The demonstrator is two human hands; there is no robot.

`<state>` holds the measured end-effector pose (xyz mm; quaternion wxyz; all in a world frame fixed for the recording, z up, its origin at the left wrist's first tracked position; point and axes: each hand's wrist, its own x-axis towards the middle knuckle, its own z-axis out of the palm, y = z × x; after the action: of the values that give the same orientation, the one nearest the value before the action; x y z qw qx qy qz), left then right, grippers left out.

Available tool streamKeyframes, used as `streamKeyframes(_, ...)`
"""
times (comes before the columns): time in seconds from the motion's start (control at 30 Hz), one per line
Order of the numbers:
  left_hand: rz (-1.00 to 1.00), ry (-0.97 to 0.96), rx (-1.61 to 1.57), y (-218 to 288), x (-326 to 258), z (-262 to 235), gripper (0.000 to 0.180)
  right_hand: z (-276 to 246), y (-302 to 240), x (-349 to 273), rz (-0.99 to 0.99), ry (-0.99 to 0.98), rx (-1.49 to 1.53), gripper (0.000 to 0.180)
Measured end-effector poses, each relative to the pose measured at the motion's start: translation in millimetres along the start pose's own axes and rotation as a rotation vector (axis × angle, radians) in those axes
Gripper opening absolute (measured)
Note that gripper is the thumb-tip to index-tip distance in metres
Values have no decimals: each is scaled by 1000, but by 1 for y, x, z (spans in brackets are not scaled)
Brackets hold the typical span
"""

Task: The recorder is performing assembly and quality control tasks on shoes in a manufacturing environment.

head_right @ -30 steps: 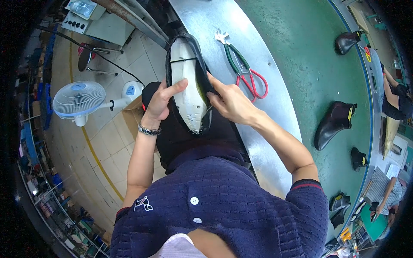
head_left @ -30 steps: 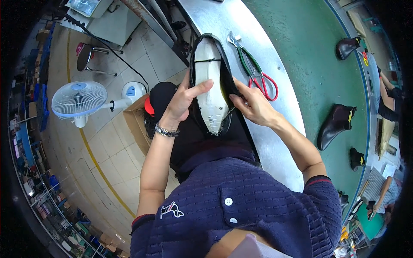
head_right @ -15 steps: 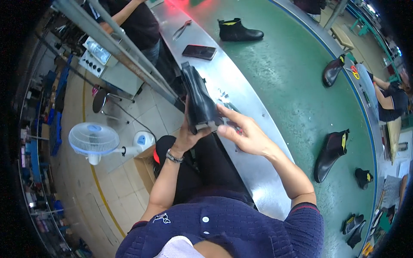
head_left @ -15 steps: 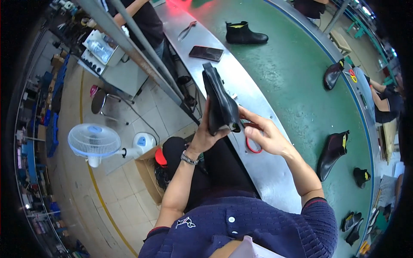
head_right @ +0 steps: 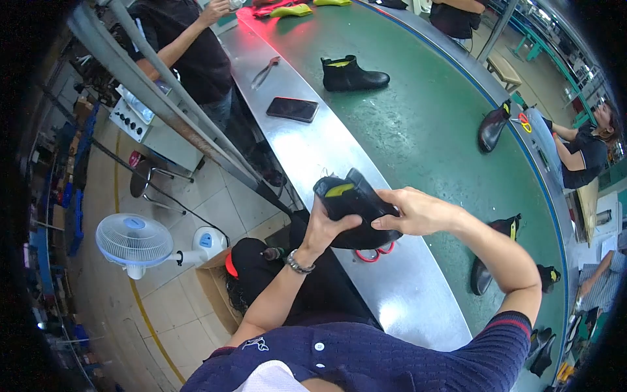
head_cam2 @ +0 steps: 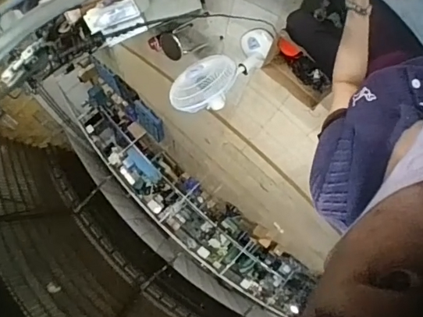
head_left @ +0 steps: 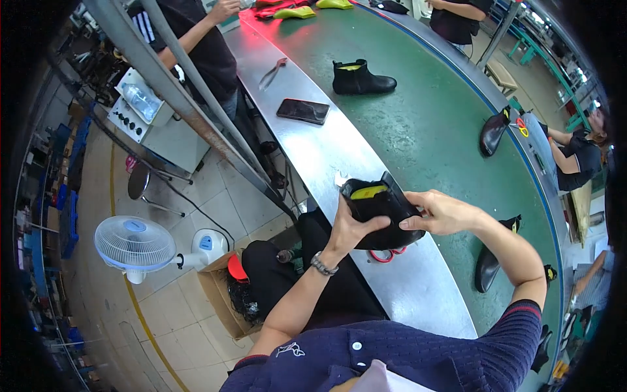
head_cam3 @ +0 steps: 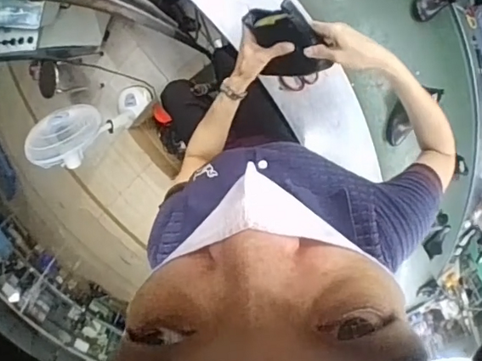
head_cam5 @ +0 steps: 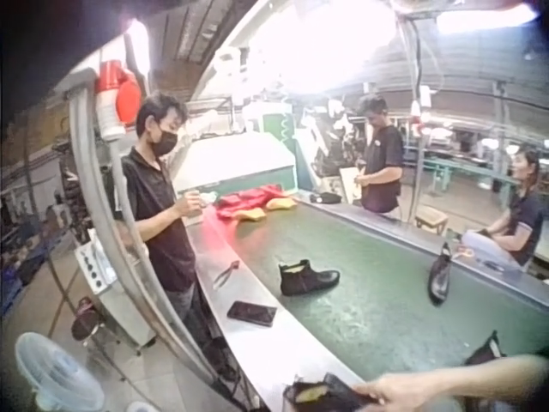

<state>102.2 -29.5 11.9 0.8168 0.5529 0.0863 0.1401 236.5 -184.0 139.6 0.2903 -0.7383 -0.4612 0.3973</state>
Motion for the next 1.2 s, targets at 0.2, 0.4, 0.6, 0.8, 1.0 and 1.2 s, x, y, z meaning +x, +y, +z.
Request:
streamKeyframes(0.2,77,32,-58,-22,18,7,69,-7,5,4,148,-50,-130,35)
streamKeyframes(0.4,106,-10,-26,-35,25,7,66,1,-1,-2,233,105,-136,30)
streamKeyframes(0.6,60,-79,-95,-19,22,4,57,24,1,-12,178,254,-67,38)
streamKeyframes(0.8,-90,-93,-455,3,-40,-60,59,94,-30,-23,-368,217,65,99)
streamKeyframes(1.0,-69,43,-460,-20,-138,-98,86,206,-11,1,-474,269,9,85)
streamKeyframes(1.2,-76,335,85,-19,-194,-108,86,257,6,-1,-439,55,2,83)
